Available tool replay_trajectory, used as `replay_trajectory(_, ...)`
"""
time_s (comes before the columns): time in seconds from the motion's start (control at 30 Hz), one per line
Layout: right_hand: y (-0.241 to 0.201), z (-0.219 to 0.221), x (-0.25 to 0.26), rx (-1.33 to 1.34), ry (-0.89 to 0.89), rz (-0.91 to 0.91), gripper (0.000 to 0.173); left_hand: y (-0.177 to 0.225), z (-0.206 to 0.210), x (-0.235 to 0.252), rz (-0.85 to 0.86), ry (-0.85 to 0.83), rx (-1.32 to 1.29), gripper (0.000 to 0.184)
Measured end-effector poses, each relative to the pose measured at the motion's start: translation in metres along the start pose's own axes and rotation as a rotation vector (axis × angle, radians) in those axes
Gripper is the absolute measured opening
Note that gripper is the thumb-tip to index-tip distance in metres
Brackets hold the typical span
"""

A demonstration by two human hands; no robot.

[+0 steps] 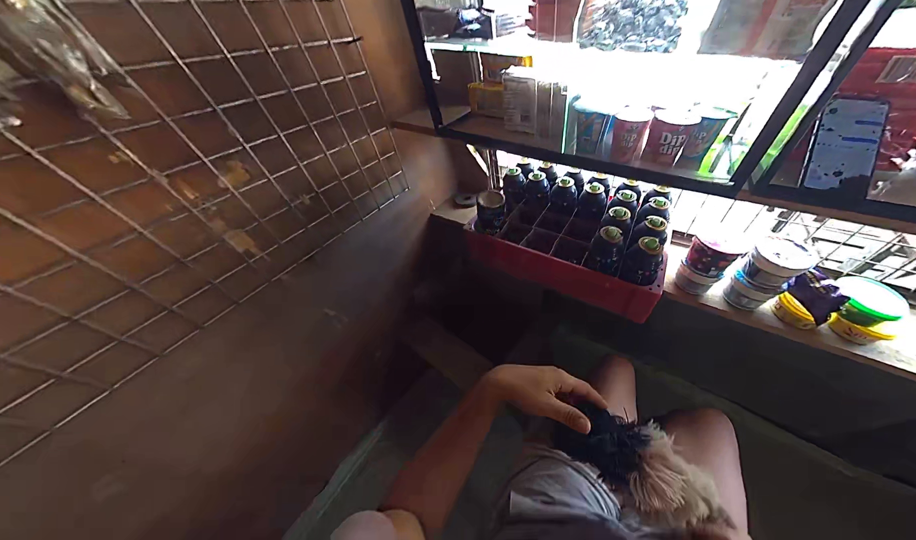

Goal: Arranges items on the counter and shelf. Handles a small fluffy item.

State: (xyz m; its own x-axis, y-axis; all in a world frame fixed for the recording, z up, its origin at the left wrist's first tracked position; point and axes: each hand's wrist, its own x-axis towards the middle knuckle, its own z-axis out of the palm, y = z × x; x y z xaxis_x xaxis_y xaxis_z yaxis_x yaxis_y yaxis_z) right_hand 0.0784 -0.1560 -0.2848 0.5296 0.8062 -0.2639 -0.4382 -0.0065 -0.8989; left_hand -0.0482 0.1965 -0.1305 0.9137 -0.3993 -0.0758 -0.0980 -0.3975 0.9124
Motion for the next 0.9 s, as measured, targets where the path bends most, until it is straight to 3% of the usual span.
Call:
replay_trajectory(0.07,0.001,-0.012,0.003,0.063,0.066,-0.181,0.038,0.013,0.010,-0.013,-0.118,-0.019,0.083,0.050)
replay_trajectory(0.13,-0.008,-0.010,0.008,0.155,0.152,-0.343,0.042,0.022,0.024,-0.021,-0.159,0.002,0.181,0.040)
replay_trajectory(0.23,-0.043,0.010,0.013,0.287,0.067,-0.604,0.039,0.027,0.034,-0.019,0.024,0.139,0.207,0.029)
replay_trajectory(0.3,-0.061,0.030,0.008,0.317,-0.051,-0.725,0.045,0.026,0.044,-0.010,0.145,0.258,0.048,0.026)
replay_trajectory(0.43,-0.057,0.052,0.001,0.038,-0.172,-0.752,0.039,0.025,0.086,0.022,0.275,0.290,-0.366,0.022)
replay_trajectory(0.5,-0.046,0.064,-0.001,-0.083,-0.217,-0.805,0.049,0.019,0.107,0.038,0.236,0.219,-0.447,0.025)
replay_trajectory(0.57,-0.062,0.085,-0.008,-0.086,-0.232,-0.680,0.061,0.007,0.117,0.049,0.217,0.117,-0.480,0.024)
replay_trajectory(0.63,-0.045,0.067,0.007,-0.120,-0.224,-0.756,0.060,-0.003,0.111,0.054,0.207,0.095,-0.415,0.023)
replay_trajectory(0.67,-0.037,0.063,0.005,-0.113,-0.121,-0.762,0.047,-0.004,0.102,0.053,0.180,0.107,-0.329,0.025)
replay_trajectory(0.7,-0.040,0.071,0.001,-0.048,-0.022,-0.706,0.033,-0.003,0.090,0.049,0.148,0.113,-0.225,0.031)
replay_trajectory(0.77,-0.051,0.087,-0.002,0.085,0.091,-0.570,0.026,0.002,0.061,0.039,0.127,0.134,0.010,0.030)
replay_trajectory(0.83,-0.053,0.097,-0.004,0.164,0.367,-0.353,0.020,0.006,0.025,0.028,0.159,0.260,0.227,0.029)
replay_trajectory(0.87,-0.021,0.072,0.006,0.055,0.286,-0.542,0.026,0.011,0.002,0.022,0.166,0.357,0.311,0.031)
replay_trajectory(0.9,-0.007,0.060,0.011,-0.044,0.274,-0.598,0.028,0.018,-0.022,0.015,0.152,0.465,0.362,0.033)
